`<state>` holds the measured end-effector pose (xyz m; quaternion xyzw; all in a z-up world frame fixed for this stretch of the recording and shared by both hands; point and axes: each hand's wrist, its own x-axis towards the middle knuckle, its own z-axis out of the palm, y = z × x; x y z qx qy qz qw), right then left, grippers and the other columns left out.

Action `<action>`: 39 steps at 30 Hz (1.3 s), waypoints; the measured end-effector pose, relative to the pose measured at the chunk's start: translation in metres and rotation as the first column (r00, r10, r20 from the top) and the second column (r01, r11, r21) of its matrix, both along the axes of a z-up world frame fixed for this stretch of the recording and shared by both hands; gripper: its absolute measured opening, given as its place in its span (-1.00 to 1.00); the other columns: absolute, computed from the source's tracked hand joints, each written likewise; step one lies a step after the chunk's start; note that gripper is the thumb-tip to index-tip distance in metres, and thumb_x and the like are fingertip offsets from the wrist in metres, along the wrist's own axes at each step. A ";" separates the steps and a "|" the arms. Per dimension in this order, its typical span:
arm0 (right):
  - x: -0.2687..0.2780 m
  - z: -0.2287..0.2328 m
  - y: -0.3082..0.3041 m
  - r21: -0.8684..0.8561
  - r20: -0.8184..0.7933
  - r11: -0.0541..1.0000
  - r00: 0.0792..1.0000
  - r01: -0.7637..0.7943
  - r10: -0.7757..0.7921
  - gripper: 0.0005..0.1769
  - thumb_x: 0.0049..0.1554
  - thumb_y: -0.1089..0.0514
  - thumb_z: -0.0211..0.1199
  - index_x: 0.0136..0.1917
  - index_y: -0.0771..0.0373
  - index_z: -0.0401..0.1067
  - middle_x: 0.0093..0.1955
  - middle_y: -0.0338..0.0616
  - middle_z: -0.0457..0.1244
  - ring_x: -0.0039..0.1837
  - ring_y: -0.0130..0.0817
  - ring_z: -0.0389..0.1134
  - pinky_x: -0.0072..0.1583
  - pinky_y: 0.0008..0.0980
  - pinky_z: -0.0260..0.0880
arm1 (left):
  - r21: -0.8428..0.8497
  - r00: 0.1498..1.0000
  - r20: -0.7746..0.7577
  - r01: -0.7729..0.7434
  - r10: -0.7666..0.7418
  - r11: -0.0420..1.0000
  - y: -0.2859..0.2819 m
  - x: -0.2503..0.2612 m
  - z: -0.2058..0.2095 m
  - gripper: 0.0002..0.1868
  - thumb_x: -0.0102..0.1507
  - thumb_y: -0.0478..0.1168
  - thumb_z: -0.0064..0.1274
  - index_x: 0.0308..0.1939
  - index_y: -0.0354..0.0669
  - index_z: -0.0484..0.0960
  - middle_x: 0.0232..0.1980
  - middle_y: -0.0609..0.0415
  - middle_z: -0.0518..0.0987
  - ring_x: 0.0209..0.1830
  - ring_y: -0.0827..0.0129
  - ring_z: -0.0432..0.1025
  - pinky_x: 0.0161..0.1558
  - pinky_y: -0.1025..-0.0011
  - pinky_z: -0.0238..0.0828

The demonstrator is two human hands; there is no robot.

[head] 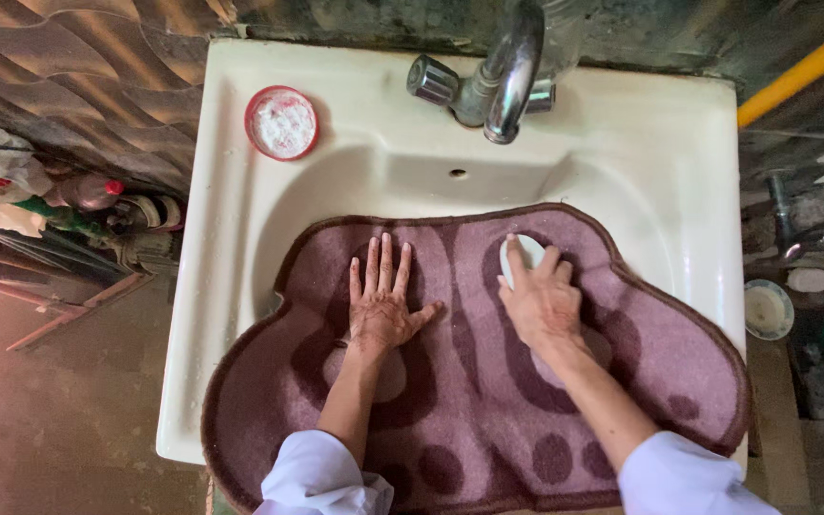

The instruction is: The person scrubs a shaped mat in a sink with a bar of soap, fills a jar with water to rinse it, and continues scrubbing with the soap.

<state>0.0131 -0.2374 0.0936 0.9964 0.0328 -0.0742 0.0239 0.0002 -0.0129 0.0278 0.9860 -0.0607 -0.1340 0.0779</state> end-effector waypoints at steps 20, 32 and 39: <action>-0.019 0.028 0.051 0.268 -0.531 0.927 0.843 0.262 -0.085 -0.44 0.27 -0.05 0.06 0.51 -0.08 0.11 0.46 0.22 -0.01 -0.13 -0.21 0.42 -0.35 -0.43 0.49 | 0.026 0.999 -0.015 0.033 -0.033 0.999 0.006 0.003 -0.016 -0.14 0.37 0.32 -0.44 0.63 0.10 -0.28 0.69 0.01 -0.37 0.68 0.16 -0.49 0.54 -0.05 -0.57; 0.017 0.035 0.013 0.000 -0.448 0.962 0.860 0.273 -0.244 -0.37 0.34 -0.18 0.02 0.61 -0.20 -0.02 0.47 0.30 -0.03 -0.02 -0.06 0.42 -0.25 -0.34 0.48 | 0.016 0.997 0.061 0.035 -0.036 0.999 0.007 0.004 -0.023 -0.21 0.39 0.28 -0.49 0.62 0.15 -0.25 0.69 0.05 -0.34 0.68 0.18 -0.47 0.54 -0.04 -0.54; -0.056 0.037 0.077 0.182 -0.510 0.982 0.859 0.056 0.045 -0.33 0.26 -0.16 0.12 0.58 -0.24 0.03 0.40 0.15 0.05 -0.10 -0.25 0.34 -0.26 -0.44 0.41 | 0.013 0.996 0.090 0.028 -0.029 1.000 0.006 0.002 -0.025 -0.21 0.39 0.27 -0.46 0.62 0.14 -0.24 0.69 0.01 -0.33 0.67 0.16 -0.46 0.53 -0.06 -0.53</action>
